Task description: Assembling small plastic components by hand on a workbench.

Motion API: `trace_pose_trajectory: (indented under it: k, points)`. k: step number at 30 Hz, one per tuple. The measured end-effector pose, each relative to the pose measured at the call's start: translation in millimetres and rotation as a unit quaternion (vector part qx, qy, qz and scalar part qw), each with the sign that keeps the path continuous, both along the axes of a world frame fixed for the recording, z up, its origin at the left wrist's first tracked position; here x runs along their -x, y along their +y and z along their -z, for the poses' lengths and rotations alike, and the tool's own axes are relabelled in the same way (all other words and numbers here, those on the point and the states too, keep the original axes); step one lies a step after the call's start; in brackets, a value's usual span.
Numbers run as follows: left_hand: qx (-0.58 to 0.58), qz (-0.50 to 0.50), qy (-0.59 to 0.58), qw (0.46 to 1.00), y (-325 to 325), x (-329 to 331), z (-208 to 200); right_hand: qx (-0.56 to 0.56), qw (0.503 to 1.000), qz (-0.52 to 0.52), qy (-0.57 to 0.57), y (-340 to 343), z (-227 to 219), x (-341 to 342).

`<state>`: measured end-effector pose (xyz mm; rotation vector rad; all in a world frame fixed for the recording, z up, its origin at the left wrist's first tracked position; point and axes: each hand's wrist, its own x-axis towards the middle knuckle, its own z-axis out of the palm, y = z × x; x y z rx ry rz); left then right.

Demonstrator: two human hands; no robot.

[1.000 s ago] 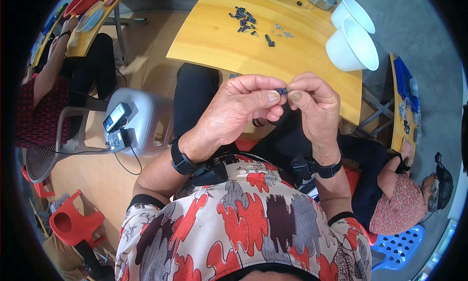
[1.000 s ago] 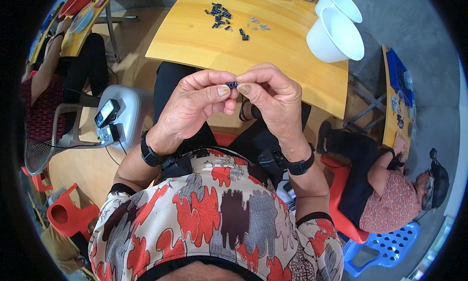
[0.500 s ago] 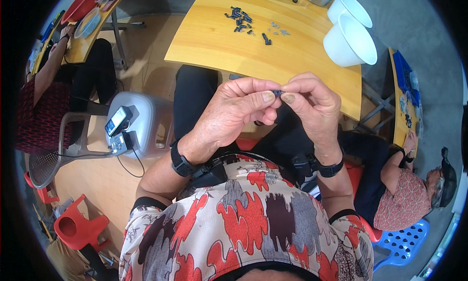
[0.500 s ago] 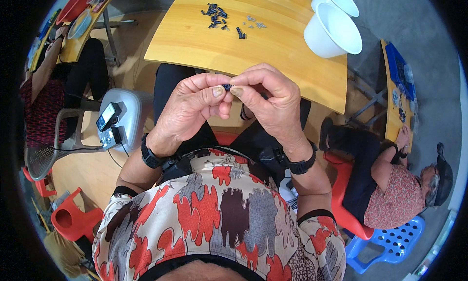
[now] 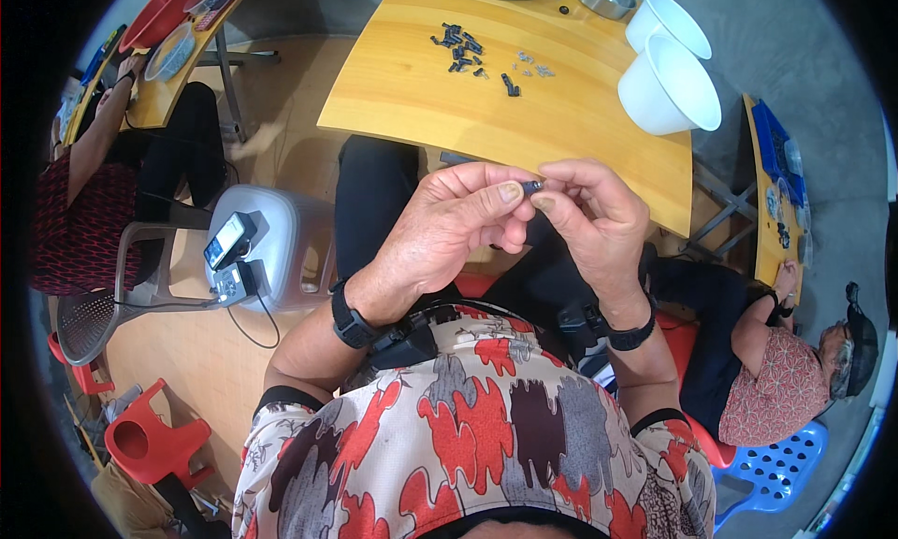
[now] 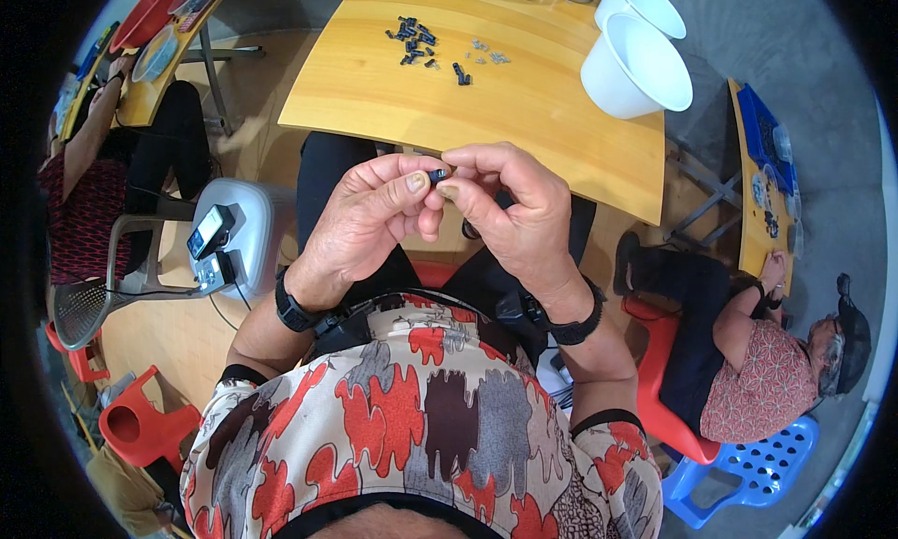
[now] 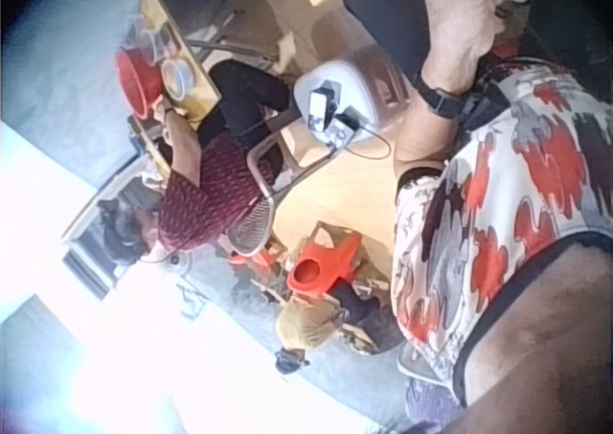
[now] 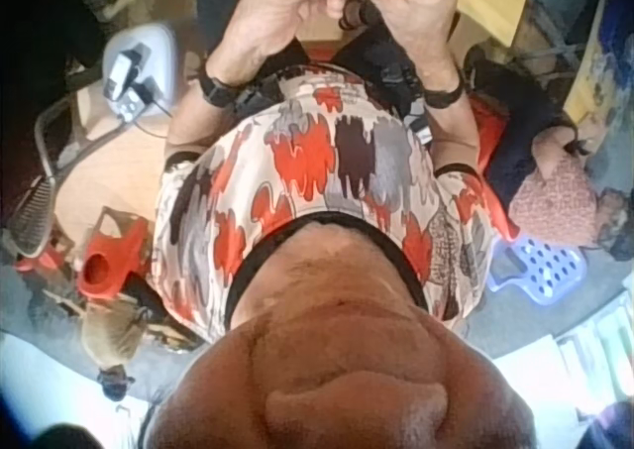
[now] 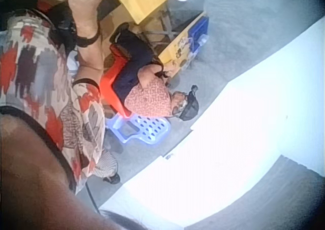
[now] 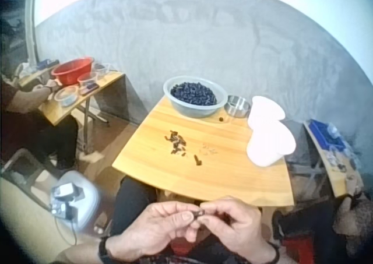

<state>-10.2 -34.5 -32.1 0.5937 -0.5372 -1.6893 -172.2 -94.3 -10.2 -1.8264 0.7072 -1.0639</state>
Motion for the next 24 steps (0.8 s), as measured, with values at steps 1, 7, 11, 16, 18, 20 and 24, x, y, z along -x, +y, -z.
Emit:
trace_pose_trajectory:
  k: [1,7,11,16,18,20,24]
  points:
    - [0.001,0.0,0.0,1.0,0,0,0,-0.019,1.0,0.011,-0.017,1,1,-1]
    - [-0.006,-0.005,0.012,1.0,-3,-1,0,0.099,0.995,0.006,-0.013,-4,2,-6]
    - [-0.014,-0.002,-0.022,1.0,0,-4,4,0.145,0.988,0.005,0.046,-3,-1,-5]
    - [-0.013,0.032,-0.059,0.998,0,-12,10,0.117,0.99,-0.048,0.058,-8,0,-3]
    - [-0.001,0.03,-0.063,0.998,0,-14,11,0.03,0.995,-0.079,0.05,-10,-1,-3]
    - [-0.004,0.024,-0.06,0.998,1,-16,8,0.041,0.992,-0.098,0.07,-20,3,-1]
    - [-0.028,0.019,-0.061,0.998,-3,-27,8,-0.072,0.989,-0.03,0.125,-54,10,-14]
